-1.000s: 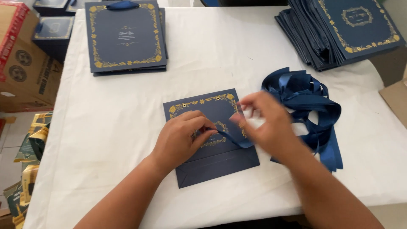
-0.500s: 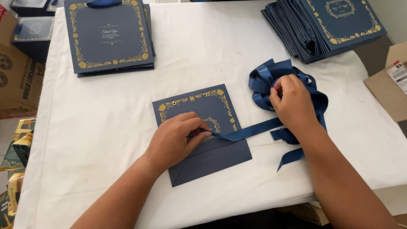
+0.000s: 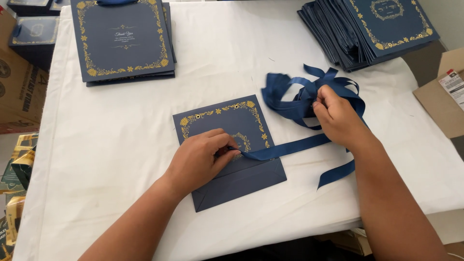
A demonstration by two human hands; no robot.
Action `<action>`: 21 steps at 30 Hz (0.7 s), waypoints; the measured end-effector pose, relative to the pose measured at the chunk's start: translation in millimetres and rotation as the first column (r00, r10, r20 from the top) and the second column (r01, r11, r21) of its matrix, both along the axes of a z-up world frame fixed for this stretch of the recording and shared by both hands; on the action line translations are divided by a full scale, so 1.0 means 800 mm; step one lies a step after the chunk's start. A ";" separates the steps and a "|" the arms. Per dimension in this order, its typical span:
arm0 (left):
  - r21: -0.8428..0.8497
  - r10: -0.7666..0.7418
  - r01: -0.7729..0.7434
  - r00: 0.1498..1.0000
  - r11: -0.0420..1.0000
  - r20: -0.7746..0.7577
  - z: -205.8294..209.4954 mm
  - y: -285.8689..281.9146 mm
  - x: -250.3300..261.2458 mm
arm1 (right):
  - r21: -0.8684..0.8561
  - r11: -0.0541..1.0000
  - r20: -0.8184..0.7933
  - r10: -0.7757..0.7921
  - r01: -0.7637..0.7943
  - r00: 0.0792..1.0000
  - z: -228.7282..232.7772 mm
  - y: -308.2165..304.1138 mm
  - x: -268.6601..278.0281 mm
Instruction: Threading and tying decorative blue ribbons onto blue envelopes or gift bags.
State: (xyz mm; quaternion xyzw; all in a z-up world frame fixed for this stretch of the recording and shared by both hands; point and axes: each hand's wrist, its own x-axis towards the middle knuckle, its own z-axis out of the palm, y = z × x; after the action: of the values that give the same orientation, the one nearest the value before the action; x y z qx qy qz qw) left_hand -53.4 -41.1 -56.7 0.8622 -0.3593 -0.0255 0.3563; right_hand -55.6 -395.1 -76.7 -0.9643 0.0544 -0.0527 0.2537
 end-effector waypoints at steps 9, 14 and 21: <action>0.006 -0.019 0.018 1.000 1.000 0.010 -0.002 0.000 0.001 | -0.191 0.966 0.352 0.231 -0.173 0.907 -0.005 0.011 0.013; 0.015 -0.020 0.020 1.000 1.000 0.003 -0.002 0.000 0.002 | -0.162 0.959 0.129 0.255 -0.233 0.958 0.003 0.025 0.011; 0.014 -0.013 0.013 1.000 1.000 -0.021 -0.002 0.001 0.002 | -0.157 0.987 0.115 0.035 -0.017 0.993 0.011 0.020 0.007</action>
State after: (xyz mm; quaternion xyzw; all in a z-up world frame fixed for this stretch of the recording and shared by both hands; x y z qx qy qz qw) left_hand -52.1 -40.6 -58.1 0.8619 -0.3611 -0.0393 0.3538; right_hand -49.9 -379.4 -67.5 -0.9770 0.0226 -0.1100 0.1811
